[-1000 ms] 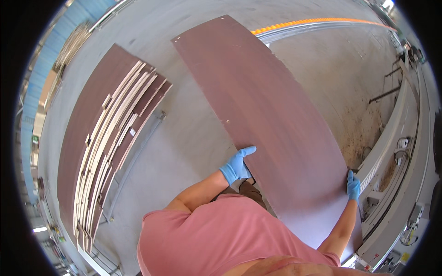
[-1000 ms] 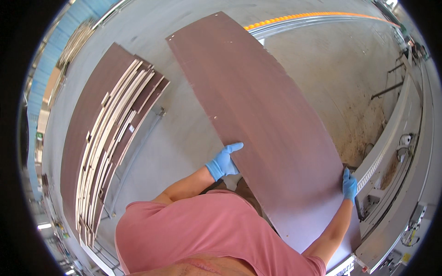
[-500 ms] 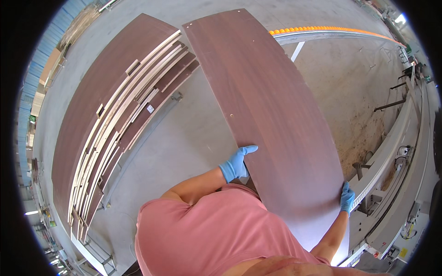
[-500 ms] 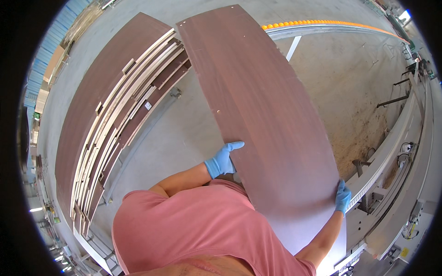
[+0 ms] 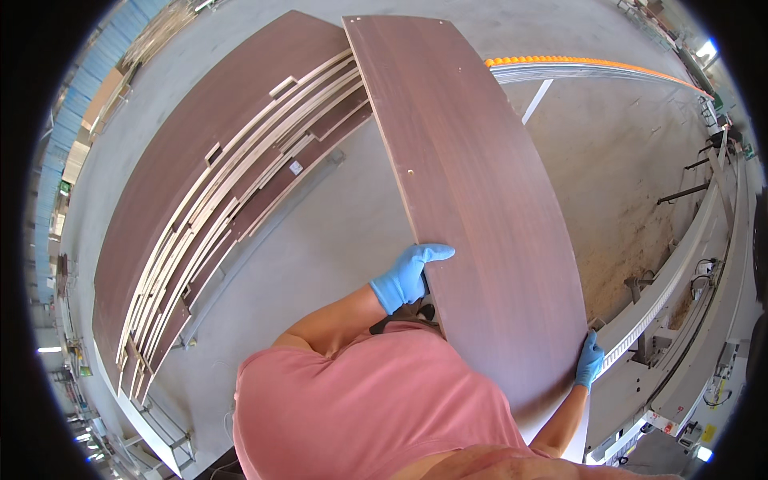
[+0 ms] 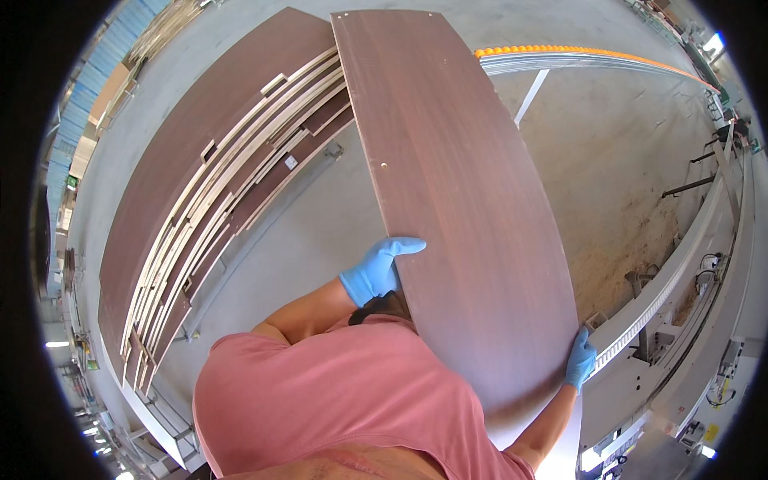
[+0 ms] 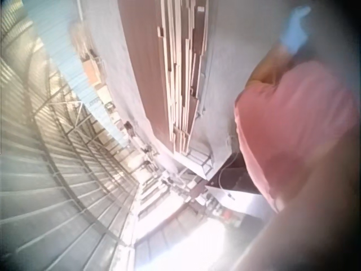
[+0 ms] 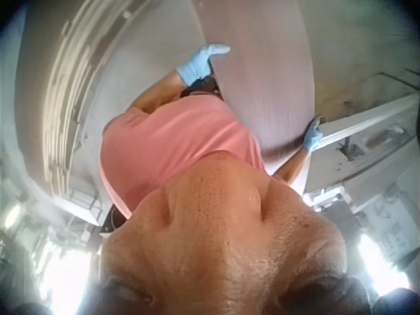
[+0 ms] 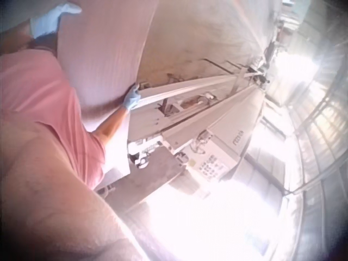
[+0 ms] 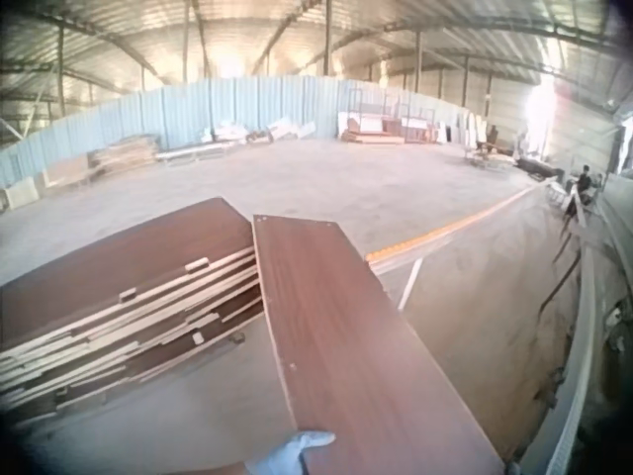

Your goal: The person repeatedly picks up large brown wood panels from a stack, carries them to a workbench, and places them down. They also use a handheld spray tool to apply a substance to the panels and arrange smaller cut pieces on the bench.

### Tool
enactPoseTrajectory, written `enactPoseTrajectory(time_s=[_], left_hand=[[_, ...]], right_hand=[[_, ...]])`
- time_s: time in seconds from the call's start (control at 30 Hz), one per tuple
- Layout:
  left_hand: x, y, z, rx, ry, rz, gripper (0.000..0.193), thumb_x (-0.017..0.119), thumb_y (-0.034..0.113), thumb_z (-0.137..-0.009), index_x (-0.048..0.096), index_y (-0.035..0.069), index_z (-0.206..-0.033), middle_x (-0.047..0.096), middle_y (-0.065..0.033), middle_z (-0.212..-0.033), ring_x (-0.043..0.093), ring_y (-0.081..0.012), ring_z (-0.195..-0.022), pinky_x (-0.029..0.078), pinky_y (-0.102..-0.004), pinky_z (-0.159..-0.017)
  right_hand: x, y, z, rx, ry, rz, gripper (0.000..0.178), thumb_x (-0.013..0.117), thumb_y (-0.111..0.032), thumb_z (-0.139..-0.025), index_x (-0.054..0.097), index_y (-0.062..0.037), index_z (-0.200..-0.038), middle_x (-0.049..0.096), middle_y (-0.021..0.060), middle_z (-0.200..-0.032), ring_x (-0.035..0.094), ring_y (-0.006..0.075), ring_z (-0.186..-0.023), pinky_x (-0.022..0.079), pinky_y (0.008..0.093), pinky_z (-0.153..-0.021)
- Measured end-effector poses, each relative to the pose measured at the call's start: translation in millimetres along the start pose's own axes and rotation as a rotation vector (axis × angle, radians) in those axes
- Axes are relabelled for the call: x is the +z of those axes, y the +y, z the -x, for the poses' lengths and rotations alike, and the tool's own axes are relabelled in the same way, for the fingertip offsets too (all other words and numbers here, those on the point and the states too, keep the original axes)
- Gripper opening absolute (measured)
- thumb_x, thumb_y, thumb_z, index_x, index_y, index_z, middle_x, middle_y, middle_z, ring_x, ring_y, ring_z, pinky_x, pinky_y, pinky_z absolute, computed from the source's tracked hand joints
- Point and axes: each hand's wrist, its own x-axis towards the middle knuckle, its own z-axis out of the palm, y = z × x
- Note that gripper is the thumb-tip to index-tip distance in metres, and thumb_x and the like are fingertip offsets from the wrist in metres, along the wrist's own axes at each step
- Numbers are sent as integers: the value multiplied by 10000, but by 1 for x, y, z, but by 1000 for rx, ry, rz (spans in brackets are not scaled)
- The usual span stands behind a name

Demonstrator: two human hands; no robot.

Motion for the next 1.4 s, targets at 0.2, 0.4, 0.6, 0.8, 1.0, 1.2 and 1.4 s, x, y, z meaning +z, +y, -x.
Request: enactPoseTrajectory(time_s=[0.2, 0.4, 0.6, 0.8, 1.0, 1.2, 1.4], left_hand=[[-33, 11, 67, 22, 1, 92, 458, 683, 185, -932, 624, 4, -1348, 692, -145, -1288, 665, -306, -1169, 530, -480, -1021], [-99, 47, 135, 137, 0, 168, 479, 681, 184, -935, 605, 34, -1383, 684, -125, -1306, 649, -297, -1198, 521, -469, -1032], [-207, 112, 230, 272, 101, 270, 436, 672, 185, -947, 613, 32, -1352, 677, -122, -1313, 645, -300, -1198, 516, -476, -1042], [-303, 155, 335, 472, 204, 343, 448, 634, 173, -968, 583, 3, -1380, 648, -142, -1351, 613, -317, -1257, 505, -490, -1067], [-391, 167, 419, 525, 580, 336, 546, 664, 287, -931, 578, 88, -1432, 587, -132, -1419, 543, -345, -1316, 498, -562, -1042], [-463, 175, 459, 711, 745, 568, 496, 721, 286, -903, 664, 28, -1323, 634, -133, -1386, 573, -306, -1283, 493, -518, -1053], [-522, 205, 467, 883, 845, 787, 450, 761, 245, -896, 695, 31, -1287, 677, -112, -1352, 605, -295, -1261, 493, -502, -1075]], right_hand=[[-19, -32, 42, -80, 72, -18, 832, 466, -652, -1028, 700, 112, -792, 577, 339, -677, 545, 353, -548, 448, 555, -635], [-22, -121, 71, -222, 136, 14, 798, 469, -649, -1031, 715, 75, -801, 601, 342, -751, 576, 409, -588, 448, 564, -647], [-1, -283, 149, -372, 147, 46, 765, 497, -633, -1014, 699, 77, -811, 607, 347, -795, 646, 449, -677, 462, 559, -671], [18, -484, 251, -500, -18, 106, 662, 508, -602, -994, 774, -1, -919, 713, 287, -979, 695, 463, -975, 535, 507, -864], [38, -680, 318, -905, -149, 178, 642, 458, -602, -991, 807, -62, -988, 763, 202, -1090, 729, 388, -1043, 544, 487, -949], [88, -846, 380, -1265, -215, 40, 647, 414, -566, -1007, 806, -60, -909, 769, 191, -977, 727, 382, -941, 547, 486, -863], [150, -1018, 456, -1501, -346, 103, 616, 390, -514, -1036, 798, -59, -956, 770, 131, -961, 725, 340, -973, 535, 476, -869]])
